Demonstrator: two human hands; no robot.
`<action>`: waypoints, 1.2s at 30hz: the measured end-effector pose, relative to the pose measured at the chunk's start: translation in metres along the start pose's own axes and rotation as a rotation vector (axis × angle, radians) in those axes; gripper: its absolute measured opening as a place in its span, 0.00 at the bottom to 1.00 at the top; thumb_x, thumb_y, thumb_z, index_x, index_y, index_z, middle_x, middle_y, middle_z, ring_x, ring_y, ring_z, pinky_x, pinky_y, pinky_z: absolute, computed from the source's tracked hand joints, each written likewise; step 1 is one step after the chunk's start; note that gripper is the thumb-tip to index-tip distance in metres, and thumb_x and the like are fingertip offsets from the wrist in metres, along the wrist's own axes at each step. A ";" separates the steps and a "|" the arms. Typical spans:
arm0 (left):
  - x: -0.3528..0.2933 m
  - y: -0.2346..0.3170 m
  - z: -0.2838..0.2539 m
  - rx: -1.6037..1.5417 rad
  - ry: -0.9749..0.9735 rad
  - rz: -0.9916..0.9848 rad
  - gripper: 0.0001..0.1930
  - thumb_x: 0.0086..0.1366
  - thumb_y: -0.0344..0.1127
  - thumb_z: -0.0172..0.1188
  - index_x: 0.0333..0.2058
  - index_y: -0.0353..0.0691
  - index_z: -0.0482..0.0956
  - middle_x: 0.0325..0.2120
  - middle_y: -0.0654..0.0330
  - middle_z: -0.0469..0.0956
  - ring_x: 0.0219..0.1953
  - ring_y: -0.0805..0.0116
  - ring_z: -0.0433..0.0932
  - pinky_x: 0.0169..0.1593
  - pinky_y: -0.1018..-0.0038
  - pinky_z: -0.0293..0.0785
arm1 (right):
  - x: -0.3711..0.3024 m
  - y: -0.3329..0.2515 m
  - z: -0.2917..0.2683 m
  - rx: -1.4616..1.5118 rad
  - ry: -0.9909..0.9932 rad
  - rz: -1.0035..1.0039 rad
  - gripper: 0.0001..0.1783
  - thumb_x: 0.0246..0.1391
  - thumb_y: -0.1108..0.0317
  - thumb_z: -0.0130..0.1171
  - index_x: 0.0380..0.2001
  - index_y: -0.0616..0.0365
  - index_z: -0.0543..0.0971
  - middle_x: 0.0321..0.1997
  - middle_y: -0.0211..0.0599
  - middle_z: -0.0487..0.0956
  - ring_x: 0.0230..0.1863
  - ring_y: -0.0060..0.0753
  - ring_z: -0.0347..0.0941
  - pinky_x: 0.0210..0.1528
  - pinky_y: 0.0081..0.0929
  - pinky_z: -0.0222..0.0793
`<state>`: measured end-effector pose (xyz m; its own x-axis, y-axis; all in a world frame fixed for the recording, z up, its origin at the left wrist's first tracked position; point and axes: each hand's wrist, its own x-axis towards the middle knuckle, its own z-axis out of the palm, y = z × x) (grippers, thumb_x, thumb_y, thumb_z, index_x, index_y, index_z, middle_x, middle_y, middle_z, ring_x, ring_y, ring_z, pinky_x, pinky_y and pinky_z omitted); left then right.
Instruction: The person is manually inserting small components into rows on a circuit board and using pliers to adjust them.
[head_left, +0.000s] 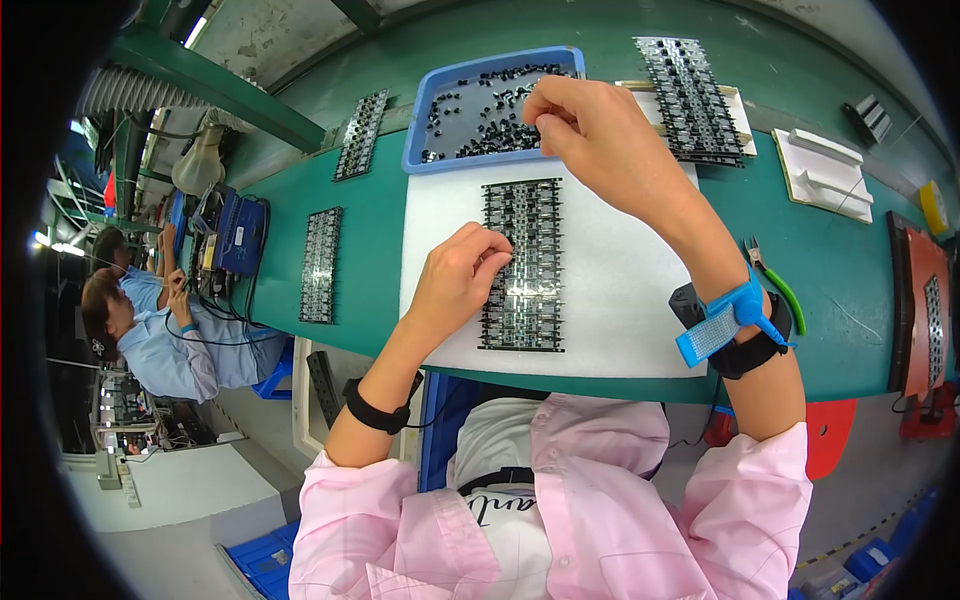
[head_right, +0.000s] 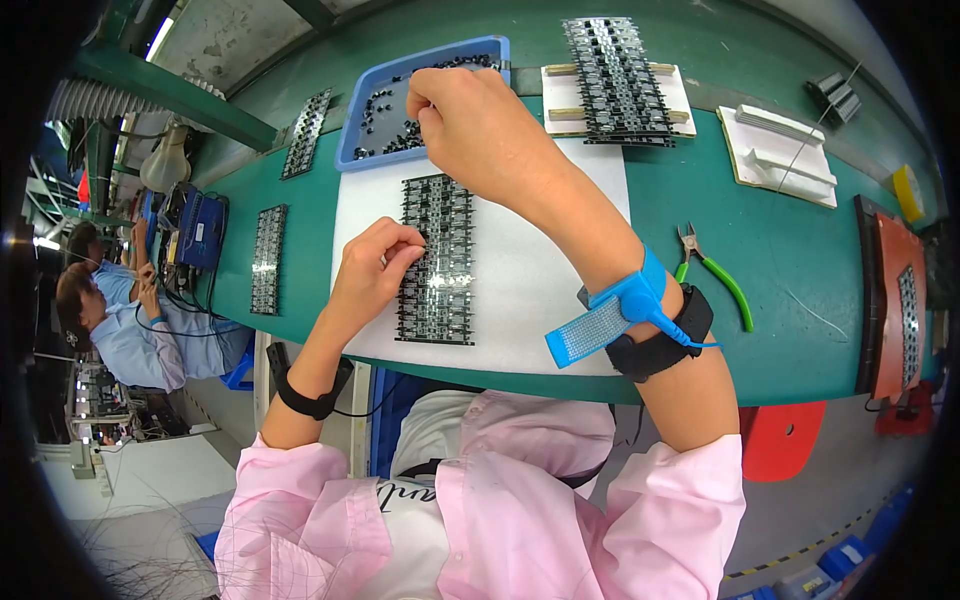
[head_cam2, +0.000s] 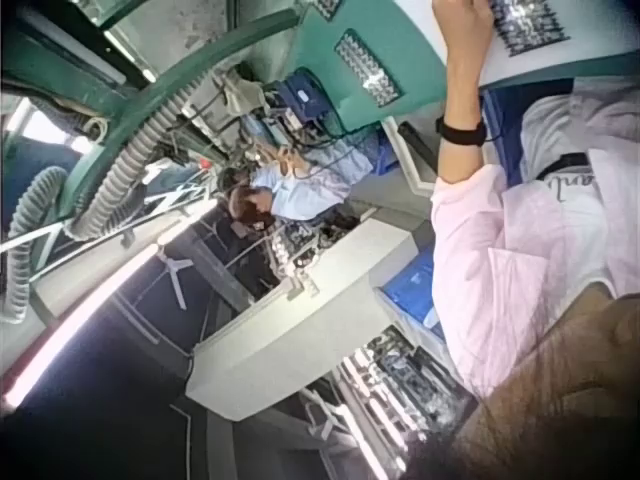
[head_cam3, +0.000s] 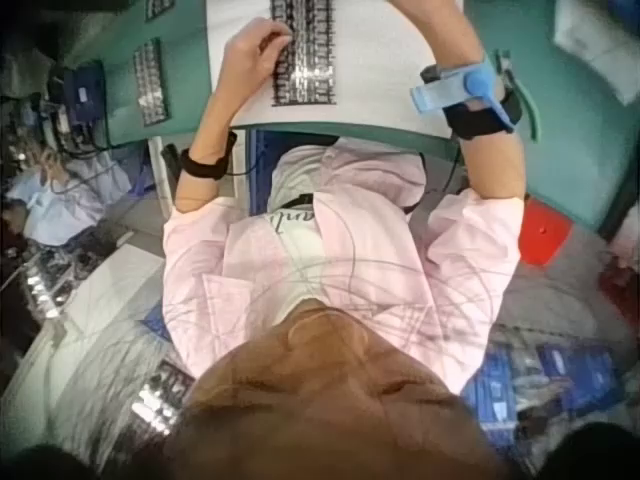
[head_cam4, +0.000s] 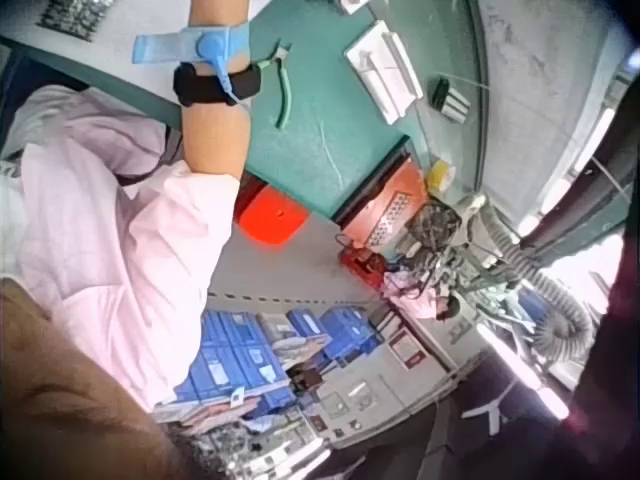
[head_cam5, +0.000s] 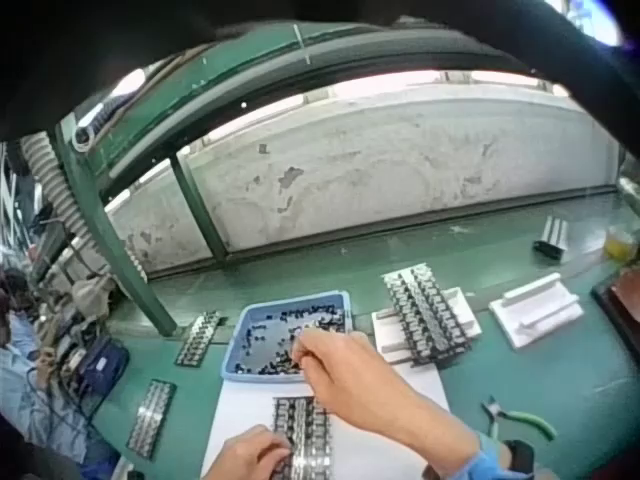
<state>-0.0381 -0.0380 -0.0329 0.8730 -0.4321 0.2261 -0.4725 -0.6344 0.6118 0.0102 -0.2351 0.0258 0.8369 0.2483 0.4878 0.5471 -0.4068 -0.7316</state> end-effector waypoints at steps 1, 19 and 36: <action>0.000 0.000 0.000 0.002 0.002 0.003 0.02 0.51 0.23 0.55 0.26 0.33 0.73 0.21 0.58 0.70 0.19 0.67 0.70 0.25 0.75 0.66 | -0.001 0.000 -0.001 -0.004 0.000 -0.009 0.07 0.48 0.74 0.44 0.27 0.67 0.71 0.18 0.38 0.72 0.21 0.24 0.68 0.25 0.22 0.62; 0.000 0.001 0.003 0.010 0.031 0.012 0.03 0.51 0.23 0.55 0.27 0.33 0.73 0.21 0.58 0.71 0.19 0.68 0.70 0.25 0.76 0.66 | -0.016 -0.001 -0.008 -0.031 0.019 0.011 0.07 0.47 0.74 0.44 0.28 0.66 0.71 0.17 0.39 0.72 0.21 0.28 0.69 0.26 0.23 0.63; -0.010 0.006 -0.007 0.090 0.056 0.079 0.05 0.52 0.25 0.56 0.30 0.36 0.76 0.23 0.57 0.72 0.22 0.62 0.72 0.26 0.73 0.68 | -0.030 -0.011 -0.006 -0.030 -0.062 0.048 0.04 0.45 0.77 0.47 0.26 0.67 0.71 0.18 0.38 0.72 0.21 0.25 0.69 0.26 0.22 0.63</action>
<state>-0.0488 -0.0331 -0.0265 0.8369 -0.4479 0.3148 -0.5468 -0.6558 0.5205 -0.0215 -0.2432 0.0220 0.8623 0.2814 0.4211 0.5060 -0.4452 -0.7387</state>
